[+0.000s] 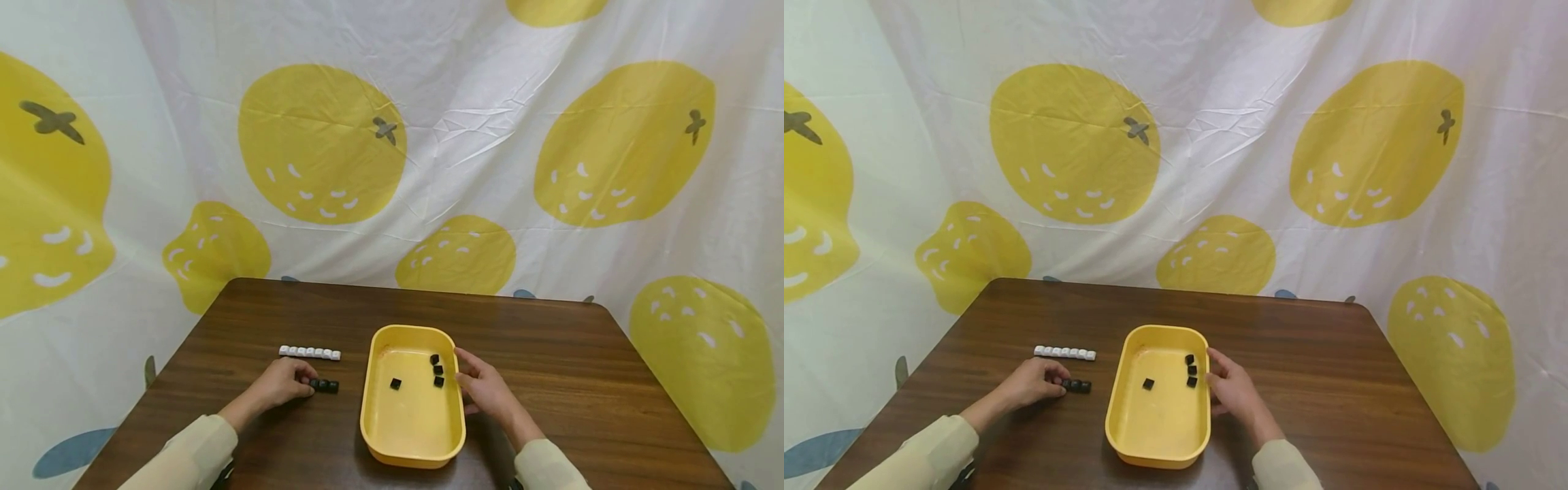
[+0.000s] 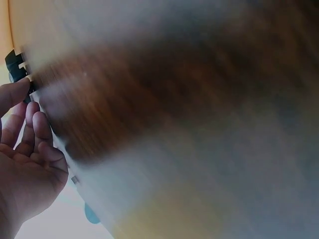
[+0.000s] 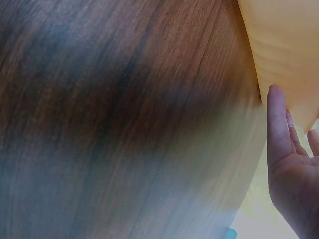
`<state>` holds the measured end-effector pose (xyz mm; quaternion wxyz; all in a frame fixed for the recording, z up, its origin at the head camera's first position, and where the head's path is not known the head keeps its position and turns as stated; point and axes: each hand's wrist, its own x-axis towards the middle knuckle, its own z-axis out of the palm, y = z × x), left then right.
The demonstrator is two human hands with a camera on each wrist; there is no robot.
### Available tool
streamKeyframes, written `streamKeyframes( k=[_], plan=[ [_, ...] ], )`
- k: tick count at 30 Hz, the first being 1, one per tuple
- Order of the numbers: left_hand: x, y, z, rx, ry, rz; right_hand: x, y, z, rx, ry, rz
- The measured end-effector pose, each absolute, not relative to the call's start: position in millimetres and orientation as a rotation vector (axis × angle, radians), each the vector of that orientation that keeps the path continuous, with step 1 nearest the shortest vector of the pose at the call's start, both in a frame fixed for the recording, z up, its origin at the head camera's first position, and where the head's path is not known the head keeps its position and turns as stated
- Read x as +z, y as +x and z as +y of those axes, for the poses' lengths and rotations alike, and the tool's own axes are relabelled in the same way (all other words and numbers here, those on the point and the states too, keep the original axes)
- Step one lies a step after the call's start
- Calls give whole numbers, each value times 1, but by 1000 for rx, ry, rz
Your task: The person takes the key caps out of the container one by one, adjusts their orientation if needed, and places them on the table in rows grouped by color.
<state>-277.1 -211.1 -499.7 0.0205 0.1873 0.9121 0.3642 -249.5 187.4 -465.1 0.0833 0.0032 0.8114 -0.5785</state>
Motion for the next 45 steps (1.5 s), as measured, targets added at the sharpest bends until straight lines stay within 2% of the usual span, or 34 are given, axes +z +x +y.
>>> streamKeyframes(
  k=[14,23,30,38,45],
  plan=[
    [-498,-280,-212,1151,599,2821,-465,-250,188,-1715,-2,2432],
    [-474,-284,-198,1223,550,2826,-464,-251,188,-1711,-9,2445],
    [-457,-288,-166,1268,669,2785,-465,-250,188,-1719,4,2429],
    [-441,-296,-109,1313,754,2728,-467,-251,189,-1720,-2,2437],
    [-436,-300,-67,1196,909,2713,-467,-251,188,-1738,-7,2433]
  ],
)
